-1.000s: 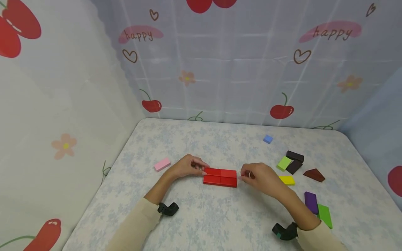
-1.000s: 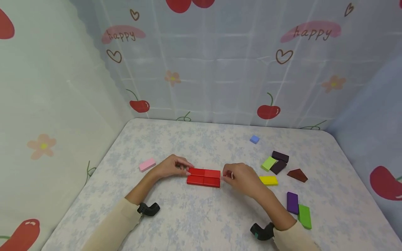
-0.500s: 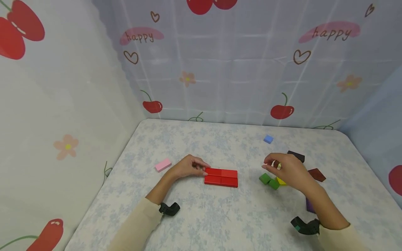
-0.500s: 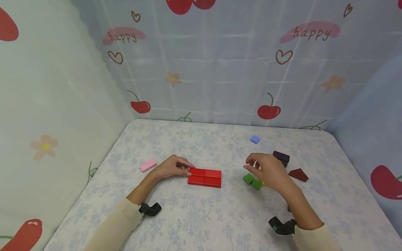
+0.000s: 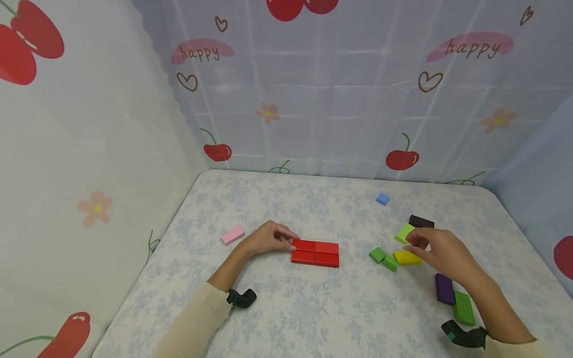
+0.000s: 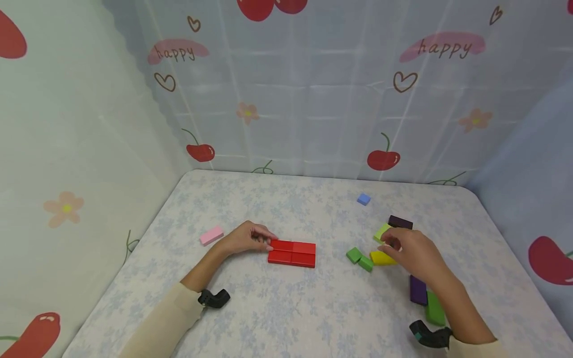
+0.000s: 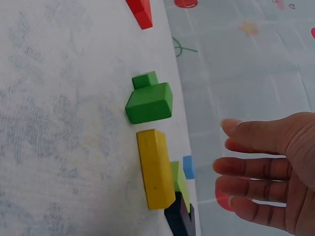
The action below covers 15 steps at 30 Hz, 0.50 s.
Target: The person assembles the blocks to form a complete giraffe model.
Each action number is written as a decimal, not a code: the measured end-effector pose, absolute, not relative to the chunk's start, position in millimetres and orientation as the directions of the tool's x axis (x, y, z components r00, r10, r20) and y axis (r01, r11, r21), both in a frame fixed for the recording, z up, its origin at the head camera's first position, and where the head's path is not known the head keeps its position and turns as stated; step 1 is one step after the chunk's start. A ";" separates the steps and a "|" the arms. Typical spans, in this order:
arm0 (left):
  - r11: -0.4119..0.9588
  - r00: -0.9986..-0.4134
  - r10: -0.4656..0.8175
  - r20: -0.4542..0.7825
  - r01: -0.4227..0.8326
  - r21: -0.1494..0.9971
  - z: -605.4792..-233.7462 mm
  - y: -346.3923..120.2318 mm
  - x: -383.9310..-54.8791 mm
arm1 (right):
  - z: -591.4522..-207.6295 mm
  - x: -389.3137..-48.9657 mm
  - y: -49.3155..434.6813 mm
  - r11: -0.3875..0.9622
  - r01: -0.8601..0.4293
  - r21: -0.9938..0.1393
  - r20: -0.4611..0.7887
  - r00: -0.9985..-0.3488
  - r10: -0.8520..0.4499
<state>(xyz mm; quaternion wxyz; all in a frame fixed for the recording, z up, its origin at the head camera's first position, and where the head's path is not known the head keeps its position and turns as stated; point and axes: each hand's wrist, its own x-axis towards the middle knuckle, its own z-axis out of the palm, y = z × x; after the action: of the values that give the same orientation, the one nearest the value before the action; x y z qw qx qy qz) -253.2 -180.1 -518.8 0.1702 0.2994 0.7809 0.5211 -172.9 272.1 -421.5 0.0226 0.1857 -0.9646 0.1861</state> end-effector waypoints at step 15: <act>0.279 -0.762 0.646 0.045 0.290 0.915 -518.3 -179.8 -252.2 | -451.7 -174.2 288.2 0.904 -0.325 -0.278 -0.051 -0.935 -0.352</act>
<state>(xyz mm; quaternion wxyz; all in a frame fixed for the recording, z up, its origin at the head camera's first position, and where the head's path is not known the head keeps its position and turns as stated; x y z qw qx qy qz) -252.2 -179.8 -518.3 0.1709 0.2997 0.7812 0.5204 -174.2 288.2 -451.7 -0.0500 0.1737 -0.9744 0.1337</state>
